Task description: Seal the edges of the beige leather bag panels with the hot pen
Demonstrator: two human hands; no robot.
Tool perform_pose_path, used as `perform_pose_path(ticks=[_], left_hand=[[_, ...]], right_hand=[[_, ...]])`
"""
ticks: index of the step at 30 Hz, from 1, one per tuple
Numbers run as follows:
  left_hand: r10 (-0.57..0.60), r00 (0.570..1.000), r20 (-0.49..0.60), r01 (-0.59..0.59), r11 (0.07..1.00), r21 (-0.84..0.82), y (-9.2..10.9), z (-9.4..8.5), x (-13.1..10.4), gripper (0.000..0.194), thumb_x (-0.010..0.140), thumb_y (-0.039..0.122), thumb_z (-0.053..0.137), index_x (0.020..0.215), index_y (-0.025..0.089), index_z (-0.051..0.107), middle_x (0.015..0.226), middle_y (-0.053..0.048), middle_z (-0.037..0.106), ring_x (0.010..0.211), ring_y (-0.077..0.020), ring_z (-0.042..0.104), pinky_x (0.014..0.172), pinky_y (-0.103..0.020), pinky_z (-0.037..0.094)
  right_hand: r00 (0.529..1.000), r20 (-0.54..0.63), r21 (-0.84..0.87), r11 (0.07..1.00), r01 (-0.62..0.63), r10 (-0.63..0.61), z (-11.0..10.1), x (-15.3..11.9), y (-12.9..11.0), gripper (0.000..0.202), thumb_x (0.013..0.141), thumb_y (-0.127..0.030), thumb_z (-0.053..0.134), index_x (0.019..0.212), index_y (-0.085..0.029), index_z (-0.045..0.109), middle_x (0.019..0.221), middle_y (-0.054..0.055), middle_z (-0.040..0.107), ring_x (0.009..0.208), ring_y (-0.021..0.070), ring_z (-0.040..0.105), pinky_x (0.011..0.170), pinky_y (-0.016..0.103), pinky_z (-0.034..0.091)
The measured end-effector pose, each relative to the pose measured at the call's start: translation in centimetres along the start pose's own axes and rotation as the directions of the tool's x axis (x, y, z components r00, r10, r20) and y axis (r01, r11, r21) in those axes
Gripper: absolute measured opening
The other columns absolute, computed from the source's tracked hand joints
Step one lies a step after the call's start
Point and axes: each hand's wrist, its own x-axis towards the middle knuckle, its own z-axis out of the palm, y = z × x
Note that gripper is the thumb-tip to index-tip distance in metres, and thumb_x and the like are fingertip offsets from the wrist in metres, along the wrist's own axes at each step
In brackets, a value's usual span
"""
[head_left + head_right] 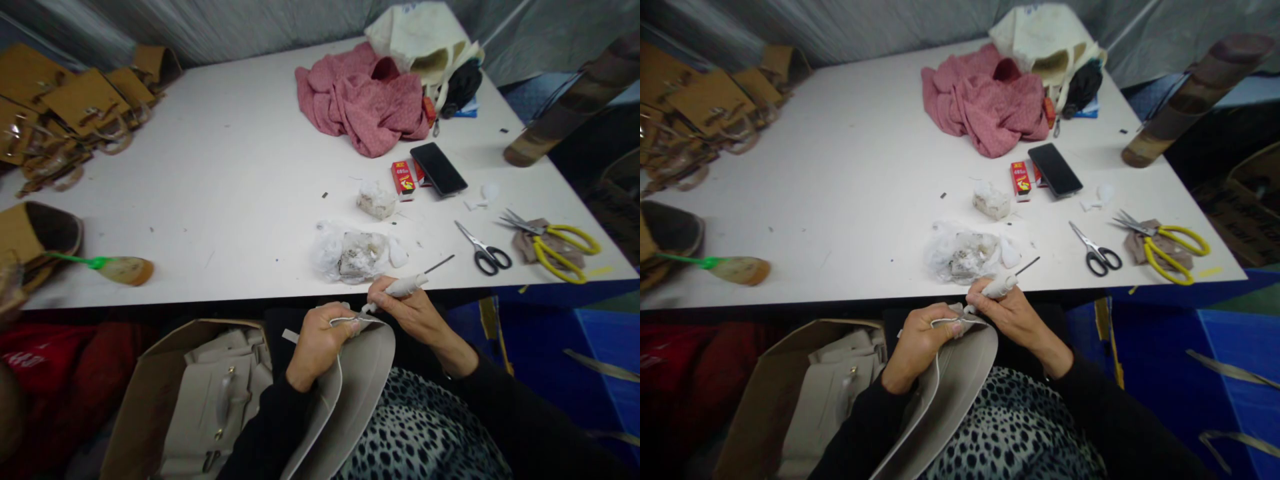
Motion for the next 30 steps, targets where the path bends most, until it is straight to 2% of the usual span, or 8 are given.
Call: perform_pose_path(ticks=[2, 5, 8, 12, 19, 24, 27, 30], left_hand=[[-0.012, 1.0, -0.026, 0.011, 1.0, -0.012, 0.1, -0.3, 0.0, 0.01, 0.075, 0.025, 0.073, 0.072, 0.017, 0.078, 0.074, -0.004, 0.07, 0.071, -0.0174, 0.06, 0.069, -0.029, 0.043], [-0.036, 0.996, -0.083, 0.031, 0.998, -0.059, 0.2, -0.6, -0.1, 0.012, 0.076, 0.027, 0.074, 0.072, 0.016, 0.078, 0.074, -0.004, 0.07, 0.071, -0.0174, 0.059, 0.069, -0.03, 0.043], [-0.056, 0.985, -0.162, 0.039, 0.993, -0.107, -0.2, -1.0, -0.3, 0.014, 0.077, 0.03, 0.076, 0.075, 0.016, 0.078, 0.074, -0.004, 0.071, 0.071, -0.0176, 0.06, 0.069, -0.03, 0.044], [-0.021, 0.976, -0.217, -0.008, 0.991, -0.135, -0.6, -1.6, -0.2, 0.015, 0.079, 0.031, 0.076, 0.077, 0.016, 0.079, 0.076, -0.004, 0.071, 0.072, -0.0174, 0.06, 0.07, -0.029, 0.046], [-0.007, 0.98, -0.198, -0.018, 0.992, -0.122, -0.8, -2.3, 0.0, 0.016, 0.08, 0.031, 0.075, 0.075, 0.016, 0.075, 0.073, -0.003, 0.07, 0.069, -0.0158, 0.06, 0.067, -0.027, 0.045], [-0.03, 0.987, -0.156, 0.007, 0.989, -0.15, -0.9, -2.4, 0.0, 0.019, 0.081, 0.033, 0.077, 0.079, 0.015, 0.076, 0.074, -0.003, 0.071, 0.068, -0.0149, 0.058, 0.066, -0.027, 0.044], [-0.037, 0.989, -0.14, 0.016, 0.989, -0.147, -0.8, -2.6, -0.1, 0.02, 0.081, 0.034, 0.077, 0.081, 0.014, 0.076, 0.074, -0.003, 0.071, 0.068, -0.0151, 0.058, 0.067, -0.027, 0.044], [-0.036, 0.993, -0.109, 0.021, 0.991, -0.131, -0.6, -2.7, -0.2, 0.021, 0.082, 0.035, 0.076, 0.083, 0.014, 0.076, 0.075, -0.004, 0.071, 0.069, -0.0157, 0.06, 0.07, -0.028, 0.045]], right_hand=[[0.985, -0.168, 0.023, 0.999, 0.035, -0.03, 0.2, 0.1, 0.1, 0.033, 0.101, -0.048, 0.062, 0.083, -0.02, 0.067, 0.074, 0.001, 0.063, 0.07, 0.0154, 0.059, 0.066, 0.028, 0.048], [0.891, -0.448, -0.019, 0.997, 0.074, -0.075, -0.1, 1.0, -0.4, 0.032, 0.101, -0.048, 0.06, 0.084, -0.022, 0.065, 0.073, 0.0, 0.062, 0.066, 0.0151, 0.059, 0.063, 0.028, 0.048], [0.829, -0.54, -0.171, 0.983, 0.062, -0.146, -0.8, 2.0, -0.8, 0.03, 0.101, -0.048, 0.061, 0.087, -0.023, 0.065, 0.077, 0.0, 0.063, 0.071, 0.0167, 0.061, 0.068, 0.03, 0.05], [0.861, -0.455, -0.352, 0.934, 0.062, -0.228, -1.2, 2.6, -0.7, 0.029, 0.103, -0.048, 0.058, 0.092, -0.023, 0.065, 0.078, 0.001, 0.064, 0.075, 0.0183, 0.062, 0.074, 0.033, 0.048], [0.893, -0.336, -0.457, 0.881, 0.124, -0.3, -1.1, 3.2, -0.1, 0.023, 0.104, -0.042, 0.058, 0.094, -0.022, 0.065, 0.086, 0.003, 0.067, 0.081, 0.0194, 0.062, 0.077, 0.034, 0.046], [0.897, -0.177, -0.647, 0.735, 0.204, -0.405, -1.0, 3.6, -0.3, 0.024, 0.105, -0.042, 0.056, 0.093, -0.023, 0.064, 0.089, 0.007, 0.07, 0.085, 0.0225, 0.062, 0.079, 0.036, 0.046], [0.916, -0.054, -0.746, 0.626, 0.227, -0.397, -0.9, 3.8, -0.6, 0.028, 0.106, -0.042, 0.053, 0.089, -0.023, 0.064, 0.085, 0.008, 0.07, 0.081, 0.0232, 0.059, 0.077, 0.038, 0.043], [0.912, -0.049, -0.745, 0.623, 0.238, -0.407, -1.0, 3.7, -0.9, 0.028, 0.105, -0.043, 0.056, 0.088, -0.023, 0.064, 0.084, 0.008, 0.07, 0.08, 0.0231, 0.059, 0.077, 0.038, 0.043]])
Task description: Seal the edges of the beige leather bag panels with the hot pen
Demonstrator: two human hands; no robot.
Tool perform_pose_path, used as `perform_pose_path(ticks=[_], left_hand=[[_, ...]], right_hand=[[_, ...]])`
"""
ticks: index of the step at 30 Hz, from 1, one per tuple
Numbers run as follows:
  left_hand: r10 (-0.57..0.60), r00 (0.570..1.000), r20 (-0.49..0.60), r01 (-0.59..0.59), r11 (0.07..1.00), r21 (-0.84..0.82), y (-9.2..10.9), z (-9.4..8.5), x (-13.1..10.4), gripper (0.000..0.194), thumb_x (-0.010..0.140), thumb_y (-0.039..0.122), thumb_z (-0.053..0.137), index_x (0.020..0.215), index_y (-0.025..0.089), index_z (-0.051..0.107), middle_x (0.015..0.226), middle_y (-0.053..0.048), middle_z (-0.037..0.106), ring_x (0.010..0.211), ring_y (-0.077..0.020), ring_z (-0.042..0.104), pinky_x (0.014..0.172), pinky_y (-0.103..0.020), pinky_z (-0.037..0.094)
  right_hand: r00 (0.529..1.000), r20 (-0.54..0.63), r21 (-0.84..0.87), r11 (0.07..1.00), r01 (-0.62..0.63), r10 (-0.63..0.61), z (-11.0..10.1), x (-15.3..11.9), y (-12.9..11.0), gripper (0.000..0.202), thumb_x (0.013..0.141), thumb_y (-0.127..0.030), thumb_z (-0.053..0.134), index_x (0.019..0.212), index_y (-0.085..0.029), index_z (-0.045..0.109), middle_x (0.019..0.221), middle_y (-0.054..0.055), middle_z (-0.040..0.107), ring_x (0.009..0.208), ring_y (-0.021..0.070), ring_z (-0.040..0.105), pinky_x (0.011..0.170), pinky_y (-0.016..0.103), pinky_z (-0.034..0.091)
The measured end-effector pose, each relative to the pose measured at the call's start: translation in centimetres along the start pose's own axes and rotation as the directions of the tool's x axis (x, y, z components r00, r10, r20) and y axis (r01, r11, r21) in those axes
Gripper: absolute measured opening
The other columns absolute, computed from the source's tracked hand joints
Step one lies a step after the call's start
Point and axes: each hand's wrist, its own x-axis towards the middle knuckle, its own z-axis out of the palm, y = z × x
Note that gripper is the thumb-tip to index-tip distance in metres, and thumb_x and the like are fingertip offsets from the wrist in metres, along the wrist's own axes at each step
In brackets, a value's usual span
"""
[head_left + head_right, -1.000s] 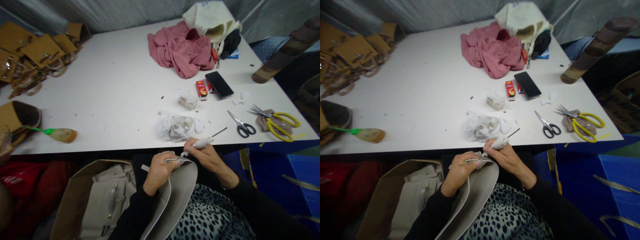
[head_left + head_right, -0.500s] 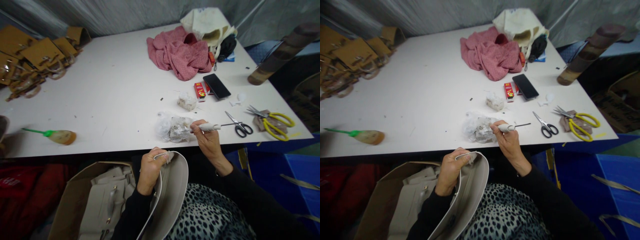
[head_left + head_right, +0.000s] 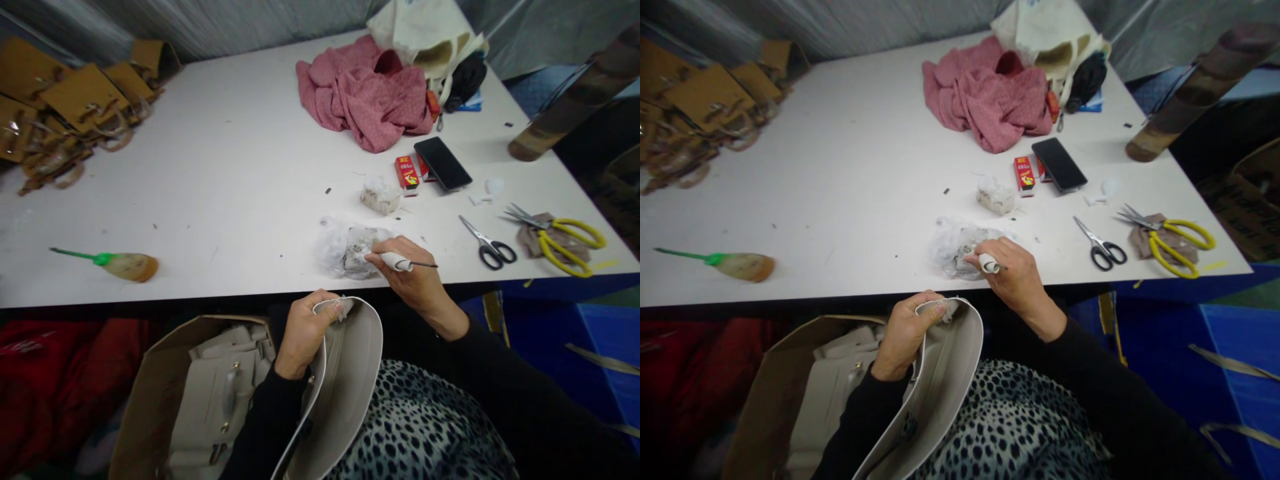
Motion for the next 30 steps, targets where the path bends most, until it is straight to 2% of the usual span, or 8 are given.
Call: perform_pose_path(ticks=[2, 4, 7, 9, 12, 16, 24, 30], left_hand=[[-0.001, 1.0, 0.027, 0.001, 1.0, 0.011, 0.1, 0.0, -0.1, 0.021, 0.083, 0.035, 0.076, 0.083, 0.015, 0.076, 0.076, -0.004, 0.072, 0.071, -0.0159, 0.061, 0.071, -0.028, 0.046], [0.003, 0.999, 0.039, -0.004, 1.0, 0.03, 0.2, 0.0, -0.1, 0.02, 0.083, 0.035, 0.075, 0.083, 0.015, 0.076, 0.076, -0.004, 0.072, 0.071, -0.0161, 0.061, 0.071, -0.028, 0.046], [0.044, 0.998, 0.033, -0.046, 0.997, 0.068, 0.4, 0.2, -0.2, 0.017, 0.082, 0.033, 0.076, 0.081, 0.016, 0.077, 0.079, -0.004, 0.073, 0.074, -0.0169, 0.062, 0.073, -0.028, 0.046], [0.074, 0.997, 0.035, -0.076, 0.994, 0.084, 0.6, 0.3, -0.2, 0.014, 0.081, 0.03, 0.075, 0.079, 0.016, 0.077, 0.081, -0.005, 0.073, 0.077, -0.0174, 0.063, 0.076, -0.029, 0.047], [0.093, 0.994, 0.051, -0.097, 0.99, 0.098, 0.9, 0.5, -0.2, 0.012, 0.081, 0.027, 0.075, 0.078, 0.017, 0.078, 0.084, -0.005, 0.072, 0.08, -0.018, 0.064, 0.078, -0.029, 0.047], [0.099, 0.993, 0.063, -0.106, 0.989, 0.103, 0.8, 0.6, -0.2, 0.009, 0.081, 0.025, 0.074, 0.08, 0.017, 0.079, 0.087, -0.005, 0.073, 0.084, -0.0191, 0.064, 0.082, -0.031, 0.046], [0.091, 0.993, 0.082, -0.099, 0.989, 0.107, 0.5, 0.7, -0.4, 0.011, 0.082, 0.028, 0.075, 0.085, 0.018, 0.08, 0.088, -0.005, 0.073, 0.085, -0.0195, 0.064, 0.081, -0.03, 0.047], [0.133, 0.984, 0.116, -0.143, 0.986, 0.09, 0.0, 0.9, -0.4, 0.012, 0.086, 0.027, 0.074, 0.09, 0.019, 0.082, 0.093, -0.005, 0.072, 0.089, -0.0196, 0.064, 0.085, -0.03, 0.046]], right_hand=[[0.995, -0.078, 0.097, 0.994, -0.047, 0.055, -0.3, -0.2, -0.3, 0.026, 0.103, -0.044, 0.059, 0.089, -0.023, 0.065, 0.085, 0.007, 0.07, 0.081, 0.0229, 0.06, 0.079, 0.038, 0.045], [0.976, -0.111, 0.281, 0.948, -0.152, 0.189, -0.5, -0.6, -0.8, 0.027, 0.102, -0.047, 0.06, 0.089, -0.023, 0.065, 0.084, 0.005, 0.068, 0.08, 0.0217, 0.061, 0.076, 0.037, 0.048], [0.935, 0.041, 0.56, 0.767, -0.314, 0.352, -0.8, -1.2, -1.6, 0.034, 0.102, -0.052, 0.059, 0.087, -0.022, 0.065, 0.075, 0.002, 0.063, 0.069, 0.0177, 0.059, 0.064, 0.032, 0.049], [0.926, 0.151, 0.637, 0.682, -0.359, 0.346, -0.8, -1.6, -2.0, 0.036, 0.1, -0.053, 0.061, 0.085, -0.021, 0.066, 0.071, 0.0, 0.061, 0.064, 0.0156, 0.057, 0.06, 0.029, 0.048], [0.932, 0.213, 0.663, 0.657, -0.359, 0.293, -0.6, -2.0, -2.1, 0.032, 0.1, -0.048, 0.063, 0.084, -0.021, 0.067, 0.073, 0.0, 0.063, 0.066, 0.0143, 0.057, 0.064, 0.028, 0.049], [0.935, 0.248, 0.639, 0.683, -0.354, 0.253, -0.4, -2.3, -1.9, 0.03, 0.101, -0.045, 0.062, 0.085, -0.02, 0.067, 0.077, 0.001, 0.063, 0.07, 0.0146, 0.058, 0.069, 0.029, 0.049], [0.934, 0.285, 0.623, 0.699, -0.352, 0.217, -0.5, -2.0, -2.5, 0.03, 0.1, -0.046, 0.063, 0.086, -0.02, 0.067, 0.075, 0.0, 0.063, 0.07, 0.0151, 0.059, 0.07, 0.03, 0.049], [0.936, 0.291, 0.618, 0.708, -0.342, 0.198, -0.4, -2.0, -2.6, 0.03, 0.1, -0.045, 0.062, 0.084, -0.02, 0.067, 0.076, 0.0, 0.062, 0.071, 0.0152, 0.058, 0.069, 0.03, 0.048]])
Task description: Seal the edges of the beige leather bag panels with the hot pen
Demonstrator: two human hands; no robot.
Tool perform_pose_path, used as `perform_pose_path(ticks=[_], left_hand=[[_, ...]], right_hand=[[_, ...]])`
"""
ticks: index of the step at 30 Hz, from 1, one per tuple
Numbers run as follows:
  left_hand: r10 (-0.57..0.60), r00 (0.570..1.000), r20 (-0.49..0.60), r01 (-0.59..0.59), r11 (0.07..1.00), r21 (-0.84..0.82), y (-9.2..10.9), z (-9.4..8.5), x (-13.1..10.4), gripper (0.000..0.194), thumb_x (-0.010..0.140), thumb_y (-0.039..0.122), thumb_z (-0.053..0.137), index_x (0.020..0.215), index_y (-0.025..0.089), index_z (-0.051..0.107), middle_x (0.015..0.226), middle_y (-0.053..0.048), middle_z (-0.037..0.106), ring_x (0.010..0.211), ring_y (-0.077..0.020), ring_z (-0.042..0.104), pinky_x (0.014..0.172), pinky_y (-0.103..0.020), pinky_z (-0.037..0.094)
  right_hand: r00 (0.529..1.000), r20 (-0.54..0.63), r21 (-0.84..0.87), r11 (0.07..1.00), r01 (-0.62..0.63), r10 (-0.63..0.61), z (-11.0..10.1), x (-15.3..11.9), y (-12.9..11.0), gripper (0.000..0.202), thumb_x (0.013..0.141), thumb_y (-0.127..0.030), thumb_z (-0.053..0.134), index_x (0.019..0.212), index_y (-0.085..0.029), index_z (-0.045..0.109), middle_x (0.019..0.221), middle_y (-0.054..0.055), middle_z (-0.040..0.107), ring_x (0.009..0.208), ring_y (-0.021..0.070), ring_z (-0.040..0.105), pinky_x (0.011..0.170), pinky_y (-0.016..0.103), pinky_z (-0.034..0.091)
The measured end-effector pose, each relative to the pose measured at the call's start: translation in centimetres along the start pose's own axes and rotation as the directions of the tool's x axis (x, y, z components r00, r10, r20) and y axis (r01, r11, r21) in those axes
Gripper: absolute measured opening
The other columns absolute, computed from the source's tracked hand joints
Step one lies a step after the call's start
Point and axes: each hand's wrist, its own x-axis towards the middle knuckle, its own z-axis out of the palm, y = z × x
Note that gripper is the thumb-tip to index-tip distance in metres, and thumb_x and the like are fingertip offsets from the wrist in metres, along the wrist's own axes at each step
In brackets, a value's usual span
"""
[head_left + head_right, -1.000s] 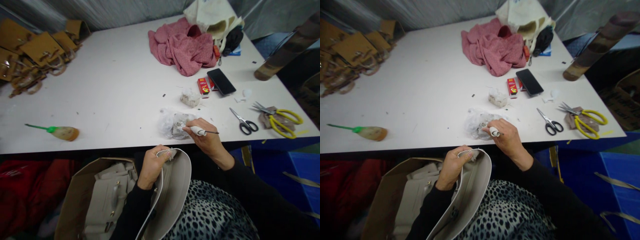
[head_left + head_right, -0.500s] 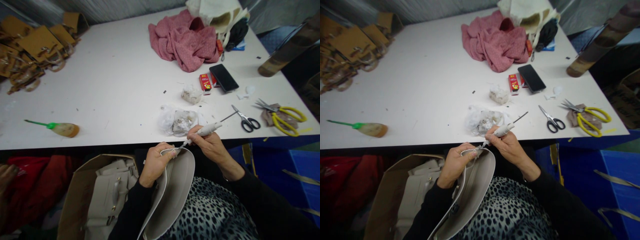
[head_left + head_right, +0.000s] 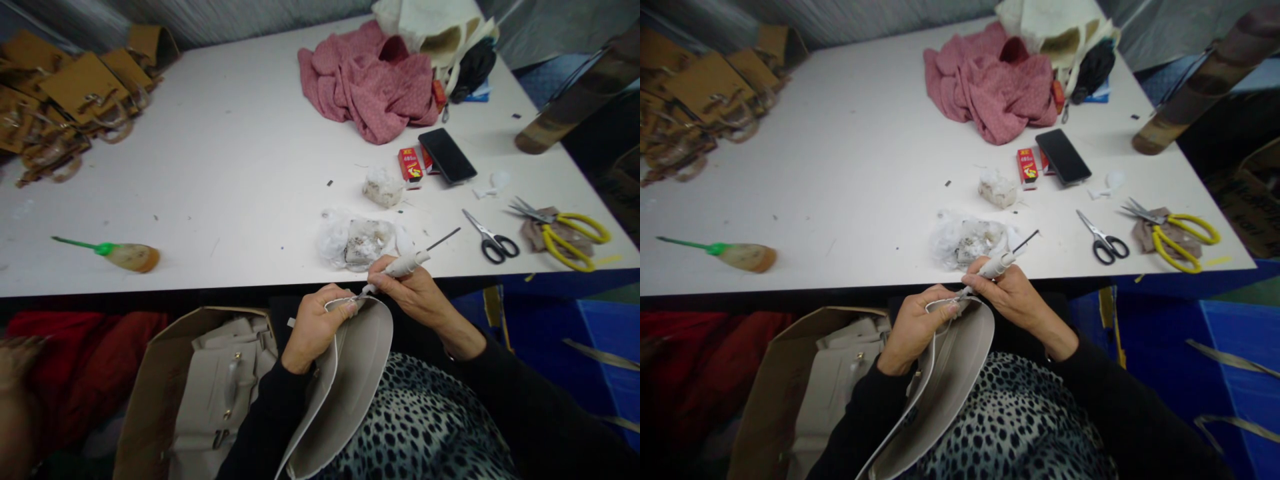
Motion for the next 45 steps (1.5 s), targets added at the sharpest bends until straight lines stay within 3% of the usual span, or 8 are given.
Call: perform_pose_path(ticks=[7, 11, 15, 18, 22, 28, 35, 45], left_hand=[[-0.043, 0.999, 0.02, 0.046, 0.987, -0.152, 0.1, 0.1, -0.1, 0.011, 0.083, 0.025, 0.074, 0.08, 0.017, 0.081, 0.083, -0.004, 0.066, 0.08, -0.0173, 0.06, 0.078, -0.029, 0.044], [-0.092, 0.995, 0.028, 0.096, 0.974, -0.207, 0.2, 0.2, 0.0, 0.011, 0.078, 0.026, 0.077, 0.079, 0.016, 0.082, 0.082, -0.004, 0.064, 0.079, -0.0175, 0.059, 0.076, -0.03, 0.042], [-0.073, 0.996, 0.045, 0.079, 0.986, -0.145, 0.3, 0.3, 0.3, 0.009, 0.077, 0.023, 0.076, 0.077, 0.016, 0.082, 0.081, -0.004, 0.065, 0.079, -0.0177, 0.058, 0.075, -0.03, 0.042], [-0.048, 0.998, 0.045, 0.052, 0.995, -0.09, 0.3, 0.4, 0.5, 0.01, 0.077, 0.023, 0.075, 0.076, 0.016, 0.081, 0.081, -0.004, 0.067, 0.08, -0.0183, 0.06, 0.076, -0.03, 0.042], [-0.017, 0.999, 0.044, 0.02, 0.998, -0.057, 0.3, 0.6, 0.5, 0.011, 0.079, 0.022, 0.073, 0.078, 0.017, 0.082, 0.083, -0.005, 0.068, 0.082, -0.0192, 0.061, 0.077, -0.031, 0.043], [-0.034, 0.999, 0.002, 0.034, 0.993, -0.111, 0.3, 0.6, 0.0, 0.009, 0.077, 0.025, 0.077, 0.08, 0.018, 0.082, 0.084, -0.004, 0.067, 0.082, -0.0188, 0.061, 0.077, -0.03, 0.044], [-0.049, 0.999, 0.008, 0.05, 0.992, -0.115, 0.5, 0.9, -0.2, 0.01, 0.078, 0.026, 0.076, 0.079, 0.017, 0.081, 0.083, -0.005, 0.068, 0.081, -0.0192, 0.061, 0.079, -0.031, 0.045], [-0.049, 0.998, 0.043, 0.054, 0.99, -0.131, 0.3, 1.0, -0.6, 0.013, 0.079, 0.029, 0.078, 0.084, 0.018, 0.082, 0.087, -0.005, 0.066, 0.085, -0.0192, 0.061, 0.08, -0.031, 0.044]], right_hand=[[0.998, 0.037, -0.053, 0.997, 0.053, -0.051, -0.2, -0.9, -0.1, 0.023, 0.101, -0.039, 0.063, 0.088, -0.021, 0.067, 0.08, 0.001, 0.065, 0.075, 0.016, 0.061, 0.07, 0.03, 0.048], [0.979, 0.148, -0.171, 0.971, 0.168, -0.144, -0.8, -2.1, -0.8, 0.017, 0.102, -0.031, 0.063, 0.089, -0.021, 0.067, 0.084, 0.002, 0.068, 0.078, 0.0166, 0.061, 0.072, 0.03, 0.048], [0.9, 0.326, -0.446, 0.792, 0.417, -0.291, -0.9, -2.9, -1.9, 0.009, 0.1, -0.026, 0.065, 0.093, -0.021, 0.066, 0.087, 0.004, 0.07, 0.08, 0.019, 0.061, 0.074, 0.033, 0.044], [0.874, 0.366, -0.568, 0.668, 0.481, -0.319, -0.6, -3.3, -2.6, 0.009, 0.101, -0.025, 0.064, 0.093, -0.02, 0.066, 0.086, 0.005, 0.07, 0.08, 0.0198, 0.061, 0.073, 0.033, 0.043], [0.902, 0.297, -0.577, 0.693, 0.432, -0.314, -0.2, -3.6, -2.9, 0.012, 0.101, -0.025, 0.064, 0.091, -0.019, 0.065, 0.084, 0.005, 0.069, 0.077, 0.0185, 0.06, 0.072, 0.033, 0.043], [0.994, -0.003, -0.209, 0.972, 0.105, -0.108, -0.4, -4.2, -0.9, 0.014, 0.101, -0.029, 0.066, 0.091, -0.02, 0.069, 0.083, 0.001, 0.069, 0.076, 0.0138, 0.063, 0.071, 0.027, 0.048], [0.971, -0.222, -0.022, 0.996, 0.084, -0.087, 0.0, -5.6, 0.8, 0.011, 0.098, -0.03, 0.069, 0.091, -0.023, 0.073, 0.085, 0.001, 0.07, 0.08, 0.0154, 0.065, 0.074, 0.028, 0.052], [0.974, -0.222, 0.016, 0.998, 0.058, -0.053, 0.6, -5.4, 1.0, 0.011, 0.098, -0.032, 0.07, 0.092, -0.024, 0.074, 0.086, 0.001, 0.07, 0.08, 0.015, 0.064, 0.075, 0.026, 0.052]])
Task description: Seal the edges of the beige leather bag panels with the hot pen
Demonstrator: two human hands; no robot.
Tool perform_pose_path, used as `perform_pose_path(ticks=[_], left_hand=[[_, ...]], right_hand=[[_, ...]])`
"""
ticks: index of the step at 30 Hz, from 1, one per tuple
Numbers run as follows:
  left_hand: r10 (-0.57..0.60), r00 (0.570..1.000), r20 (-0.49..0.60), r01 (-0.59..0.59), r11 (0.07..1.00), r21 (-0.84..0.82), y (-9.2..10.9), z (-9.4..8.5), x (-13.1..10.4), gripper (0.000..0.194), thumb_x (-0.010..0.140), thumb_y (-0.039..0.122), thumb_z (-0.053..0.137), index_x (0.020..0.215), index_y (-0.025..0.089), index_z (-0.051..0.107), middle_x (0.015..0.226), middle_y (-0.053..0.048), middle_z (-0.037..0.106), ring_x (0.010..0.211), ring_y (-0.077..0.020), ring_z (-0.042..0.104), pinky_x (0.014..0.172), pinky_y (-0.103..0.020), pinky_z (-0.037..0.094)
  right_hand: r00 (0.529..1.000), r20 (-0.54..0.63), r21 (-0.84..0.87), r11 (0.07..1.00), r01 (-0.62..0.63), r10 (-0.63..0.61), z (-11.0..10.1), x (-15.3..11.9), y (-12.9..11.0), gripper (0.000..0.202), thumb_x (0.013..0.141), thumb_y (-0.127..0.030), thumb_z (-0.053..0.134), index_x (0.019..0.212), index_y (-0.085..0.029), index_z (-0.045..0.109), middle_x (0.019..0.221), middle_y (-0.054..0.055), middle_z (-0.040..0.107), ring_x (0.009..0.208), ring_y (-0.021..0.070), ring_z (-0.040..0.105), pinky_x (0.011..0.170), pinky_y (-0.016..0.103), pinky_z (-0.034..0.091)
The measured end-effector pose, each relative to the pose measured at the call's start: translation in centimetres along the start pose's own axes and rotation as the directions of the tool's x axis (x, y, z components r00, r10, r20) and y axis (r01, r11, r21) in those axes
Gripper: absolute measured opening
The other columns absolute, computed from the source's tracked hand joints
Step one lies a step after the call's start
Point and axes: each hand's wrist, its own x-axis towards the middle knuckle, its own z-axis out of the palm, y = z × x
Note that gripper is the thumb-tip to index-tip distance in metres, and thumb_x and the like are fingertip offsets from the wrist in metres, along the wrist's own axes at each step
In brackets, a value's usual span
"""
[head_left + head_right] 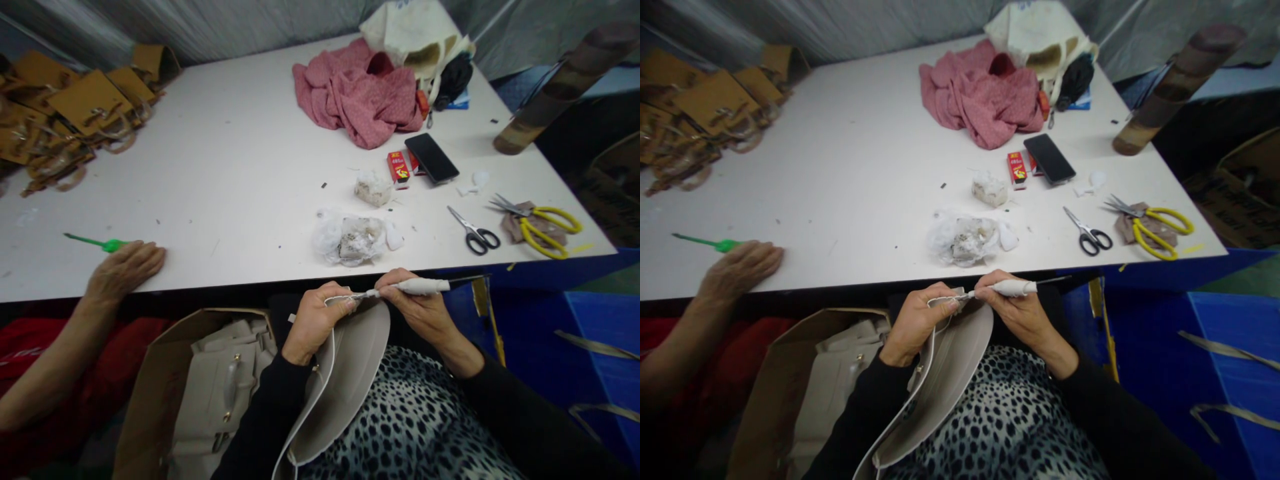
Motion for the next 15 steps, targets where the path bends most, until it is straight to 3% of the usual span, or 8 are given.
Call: perform_pose_path(ticks=[6, 13, 15], left_hand=[[0.012, 0.999, -0.042, -0.011, 1.0, 0.001, -0.11, 0.28, -0.05, 0.009, 0.077, 0.026, 0.077, 0.078, 0.017, 0.081, 0.082, -0.004, 0.065, 0.08, -0.0182, 0.059, 0.075, -0.03, 0.042], [-0.085, 0.994, -0.073, 0.074, 0.987, -0.144, -0.74, 0.3, -0.31, 0.008, 0.067, 0.023, 0.081, 0.07, 0.016, 0.08, 0.075, -0.003, 0.063, 0.071, -0.0157, 0.058, 0.07, -0.029, 0.042], [-0.089, 0.992, -0.09, 0.075, 0.987, -0.144, -0.75, 0.05, -0.61, 0.009, 0.066, 0.023, 0.081, 0.07, 0.015, 0.08, 0.075, -0.003, 0.063, 0.07, -0.0151, 0.058, 0.07, -0.029, 0.042]], right_hand=[[1.0, 0.023, 0.012, 1.0, -0.006, 0.005, 0.44, -0.16, 0.69, 0.013, 0.099, -0.032, 0.068, 0.092, -0.023, 0.072, 0.085, 0.001, 0.069, 0.08, 0.0147, 0.064, 0.074, 0.026, 0.052], [0.993, 0.115, 0.033, 0.999, -0.012, 0.008, 0.29, -0.36, 0.91, 0.016, 0.097, -0.033, 0.07, 0.087, -0.022, 0.074, 0.083, 0.002, 0.071, 0.078, 0.0153, 0.065, 0.074, 0.027, 0.054], [0.999, 0.039, 0.082, 0.997, 0.011, -0.014, 0.23, -0.65, 0.82, 0.016, 0.096, -0.034, 0.072, 0.086, -0.022, 0.075, 0.082, 0.002, 0.072, 0.077, 0.0153, 0.066, 0.072, 0.027, 0.054]])
